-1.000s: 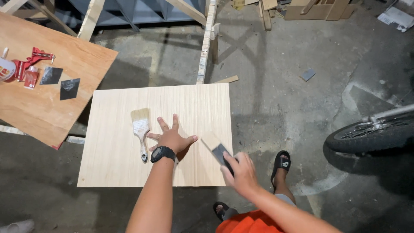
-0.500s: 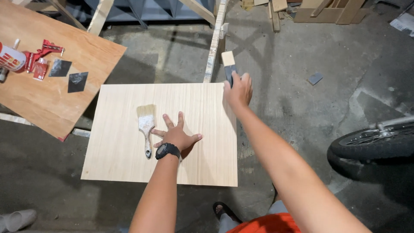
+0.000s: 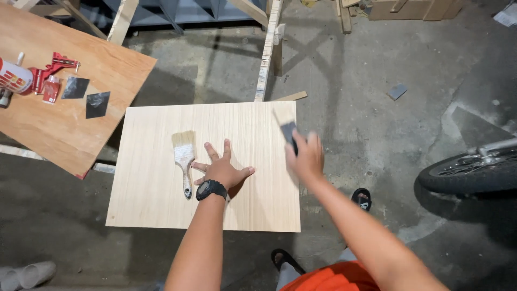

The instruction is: Sanding the edges of a wooden board and brushing off the resulting dust in a workshop environment.

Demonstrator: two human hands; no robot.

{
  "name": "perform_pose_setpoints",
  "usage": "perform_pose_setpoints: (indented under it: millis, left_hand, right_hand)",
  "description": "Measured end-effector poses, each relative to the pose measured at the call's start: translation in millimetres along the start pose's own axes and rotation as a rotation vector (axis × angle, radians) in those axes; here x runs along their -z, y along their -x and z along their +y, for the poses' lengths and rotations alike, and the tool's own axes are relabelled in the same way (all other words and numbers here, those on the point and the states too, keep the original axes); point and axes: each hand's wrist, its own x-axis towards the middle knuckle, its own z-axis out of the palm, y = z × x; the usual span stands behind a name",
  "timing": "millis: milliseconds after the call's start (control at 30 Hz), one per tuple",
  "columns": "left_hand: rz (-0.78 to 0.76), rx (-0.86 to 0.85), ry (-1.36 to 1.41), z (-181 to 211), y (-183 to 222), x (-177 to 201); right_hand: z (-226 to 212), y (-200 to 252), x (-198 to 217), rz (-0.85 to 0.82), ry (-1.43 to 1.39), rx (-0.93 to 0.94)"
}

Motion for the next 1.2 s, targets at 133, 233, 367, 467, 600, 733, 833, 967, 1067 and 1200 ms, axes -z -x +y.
perform_pose_setpoints:
  millis: [133, 233, 367, 467, 600, 733, 833, 967, 1067, 1200]
  left_hand:
    - [0.008, 0.001, 0.002, 0, -2, 0]
    - [-0.006, 0.014, -0.014, 0, -6, -3]
    - [-0.002, 0.011, -0.014, 0, -9, -5]
    - [-0.008, 0.011, -0.015, -2, -9, -5]
    - [-0.051, 0.055, 0.084, -8, -39, -22]
    - [0.053, -0.026, 0.010, -6, -8, -9]
    - [0.059, -0.038, 0.013, -3, 6, -2]
    - [0.043, -0.030, 0.015, -1, 9, 1]
    - [0.041, -0.021, 0.027, -4, 7, -4]
    - [0.043, -0.027, 0.029, -4, 3, -2]
  right_hand:
    - [-18, -112, -2, 0.118, 0.029, -0.021]
    - [-17, -157, -3, 0.045, 0.046, -0.103]
    - [-31, -84, 22, 0.076, -0.069, -0.077]
    - [1, 32, 5, 0.104, -0.086, 0.117]
    - [46, 139, -16, 0.240, -0.113, 0.471]
    - [31, 49, -14, 0.186, -0.016, 0.291]
    - [-10, -41, 12, 0.002, -0.003, 0.019]
    - [-14, -149, 1, 0.023, -0.005, -0.137]
    - [-16, -146, 1, 0.078, -0.026, -0.175]
    - [-25, -13, 39, 0.016, -0.081, -0.030]
